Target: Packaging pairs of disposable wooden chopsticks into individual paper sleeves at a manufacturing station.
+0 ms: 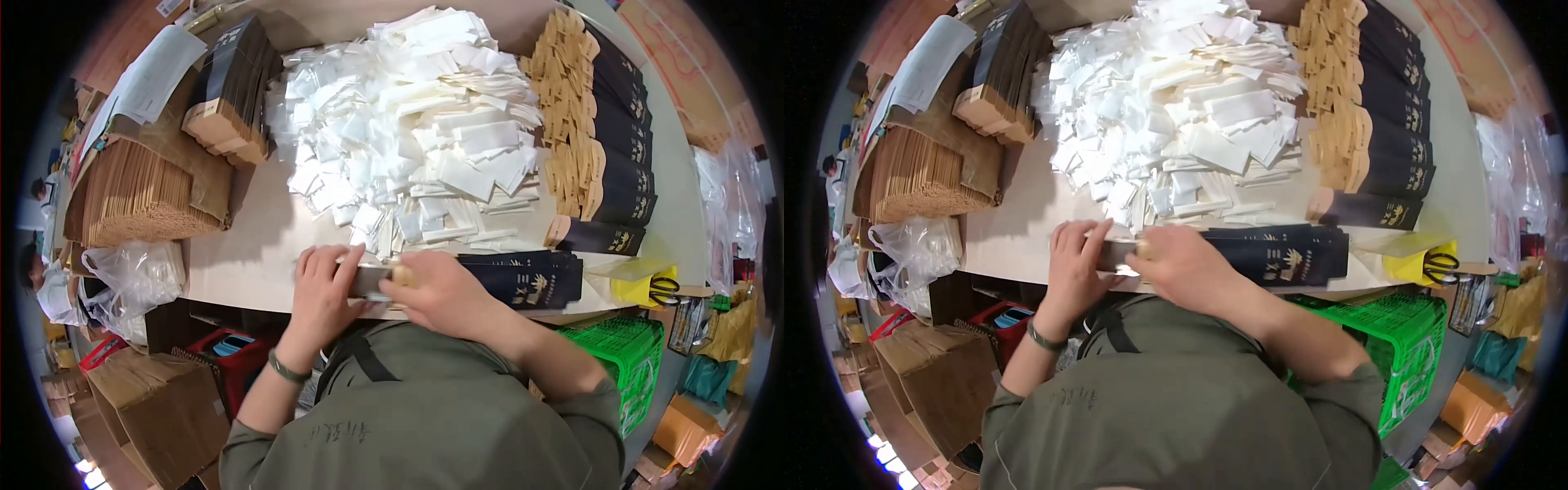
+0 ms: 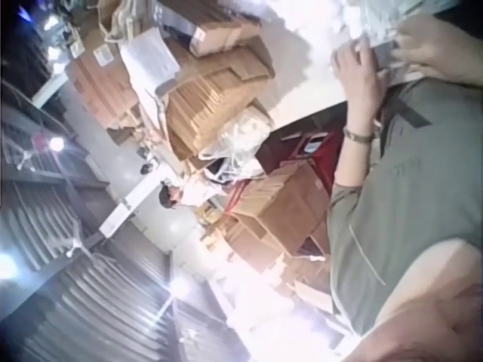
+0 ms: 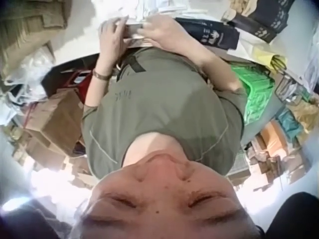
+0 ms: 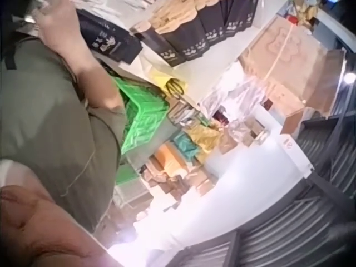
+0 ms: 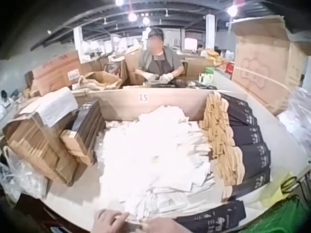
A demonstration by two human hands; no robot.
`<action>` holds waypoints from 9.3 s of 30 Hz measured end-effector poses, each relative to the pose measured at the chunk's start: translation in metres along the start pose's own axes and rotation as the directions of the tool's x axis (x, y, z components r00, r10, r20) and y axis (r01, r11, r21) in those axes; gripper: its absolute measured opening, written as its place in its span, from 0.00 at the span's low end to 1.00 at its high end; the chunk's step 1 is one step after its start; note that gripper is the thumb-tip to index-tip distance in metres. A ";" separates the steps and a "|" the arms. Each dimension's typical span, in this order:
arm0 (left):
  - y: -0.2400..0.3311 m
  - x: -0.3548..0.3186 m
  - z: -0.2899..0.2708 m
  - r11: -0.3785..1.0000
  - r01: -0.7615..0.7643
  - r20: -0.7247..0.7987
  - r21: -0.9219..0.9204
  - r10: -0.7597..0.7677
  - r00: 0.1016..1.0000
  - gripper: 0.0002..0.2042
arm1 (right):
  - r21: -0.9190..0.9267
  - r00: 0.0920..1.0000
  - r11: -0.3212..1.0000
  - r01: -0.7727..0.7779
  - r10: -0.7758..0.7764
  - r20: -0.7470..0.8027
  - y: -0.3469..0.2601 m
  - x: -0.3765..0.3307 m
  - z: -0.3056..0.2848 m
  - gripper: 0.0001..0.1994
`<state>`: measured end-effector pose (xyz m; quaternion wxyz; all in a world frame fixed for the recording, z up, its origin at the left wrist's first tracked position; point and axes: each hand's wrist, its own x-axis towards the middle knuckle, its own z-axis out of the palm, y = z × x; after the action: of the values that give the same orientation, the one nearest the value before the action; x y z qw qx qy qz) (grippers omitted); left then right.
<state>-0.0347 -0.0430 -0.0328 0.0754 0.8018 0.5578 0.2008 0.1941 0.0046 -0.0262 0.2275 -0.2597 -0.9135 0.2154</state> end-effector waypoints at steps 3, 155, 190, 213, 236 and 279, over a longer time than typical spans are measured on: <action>-0.025 -0.011 0.002 0.992 0.085 0.172 0.097 -0.101 0.980 0.26 | 0.023 0.988 0.994 0.107 -0.109 0.107 0.017 0.014 -0.029 0.11; 0.058 0.034 0.019 0.617 0.446 0.659 -0.648 0.163 0.734 0.14 | -0.363 0.997 0.932 -0.025 0.051 0.061 0.050 -0.055 0.004 0.23; -0.033 0.059 0.018 0.955 0.281 0.236 -0.099 -0.252 0.939 0.17 | -0.143 0.817 0.824 -0.549 0.565 0.117 0.089 -0.021 -0.046 0.07; -0.032 -0.029 0.018 0.897 0.243 0.299 -0.369 -0.134 0.945 0.03 | 0.161 0.862 0.879 -0.449 0.474 -0.182 0.078 -0.006 -0.046 0.05; -0.244 0.036 -0.215 0.642 0.663 -0.366 0.384 -0.553 0.748 0.13 | 0.025 0.952 0.953 -0.302 0.303 -0.047 0.004 0.019 0.071 0.10; 0.031 -0.002 0.020 0.710 0.319 0.283 -0.627 -0.174 0.943 0.36 | -0.065 0.989 0.989 -0.134 0.138 0.054 0.007 -0.034 0.008 0.21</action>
<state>-0.0005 -0.0544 -0.0405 0.4387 0.6556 0.5411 0.2914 0.2190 -0.0116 -0.0463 0.1774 -0.3218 -0.9061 0.2099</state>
